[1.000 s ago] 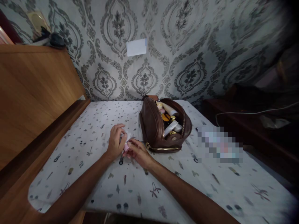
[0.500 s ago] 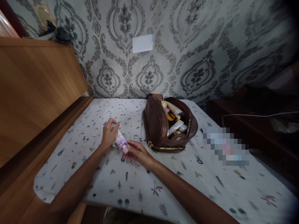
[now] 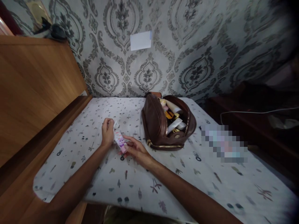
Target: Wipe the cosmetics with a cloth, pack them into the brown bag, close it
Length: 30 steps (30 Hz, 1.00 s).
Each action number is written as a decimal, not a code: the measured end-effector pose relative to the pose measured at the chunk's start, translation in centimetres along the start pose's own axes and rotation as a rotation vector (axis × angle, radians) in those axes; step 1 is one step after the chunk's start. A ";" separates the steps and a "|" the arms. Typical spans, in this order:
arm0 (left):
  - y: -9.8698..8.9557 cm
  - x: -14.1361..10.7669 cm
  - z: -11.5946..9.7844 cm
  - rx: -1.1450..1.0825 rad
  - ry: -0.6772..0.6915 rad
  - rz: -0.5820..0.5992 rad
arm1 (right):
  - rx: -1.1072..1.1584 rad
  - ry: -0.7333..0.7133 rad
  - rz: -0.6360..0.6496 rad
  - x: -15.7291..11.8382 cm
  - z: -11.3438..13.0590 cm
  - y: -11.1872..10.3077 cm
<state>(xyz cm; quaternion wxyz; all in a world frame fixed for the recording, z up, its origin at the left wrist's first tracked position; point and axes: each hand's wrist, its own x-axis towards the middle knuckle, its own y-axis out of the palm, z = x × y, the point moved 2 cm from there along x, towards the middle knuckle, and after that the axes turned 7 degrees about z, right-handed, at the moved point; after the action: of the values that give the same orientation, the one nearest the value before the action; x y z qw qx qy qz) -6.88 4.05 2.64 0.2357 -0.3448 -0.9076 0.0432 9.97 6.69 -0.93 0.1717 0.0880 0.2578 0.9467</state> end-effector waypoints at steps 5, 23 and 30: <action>1.6 -2.3 -1.2 0.129 0.206 0.122 | 0.234 0.032 -0.061 0.2 0.0 -0.4; 0.0 0.3 1.0 -0.131 -0.121 0.046 | 0.192 0.088 0.018 0.2 0.5 0.0; 1.1 -1.5 -1.0 0.091 0.194 0.190 | 0.208 -0.005 -0.087 0.4 0.6 -0.6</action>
<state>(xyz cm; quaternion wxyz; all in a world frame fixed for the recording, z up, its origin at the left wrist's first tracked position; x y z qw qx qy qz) -4.75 3.81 2.70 0.3326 -0.4204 -0.8410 0.0730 9.93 7.59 -0.65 0.2031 0.0963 0.3580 0.9063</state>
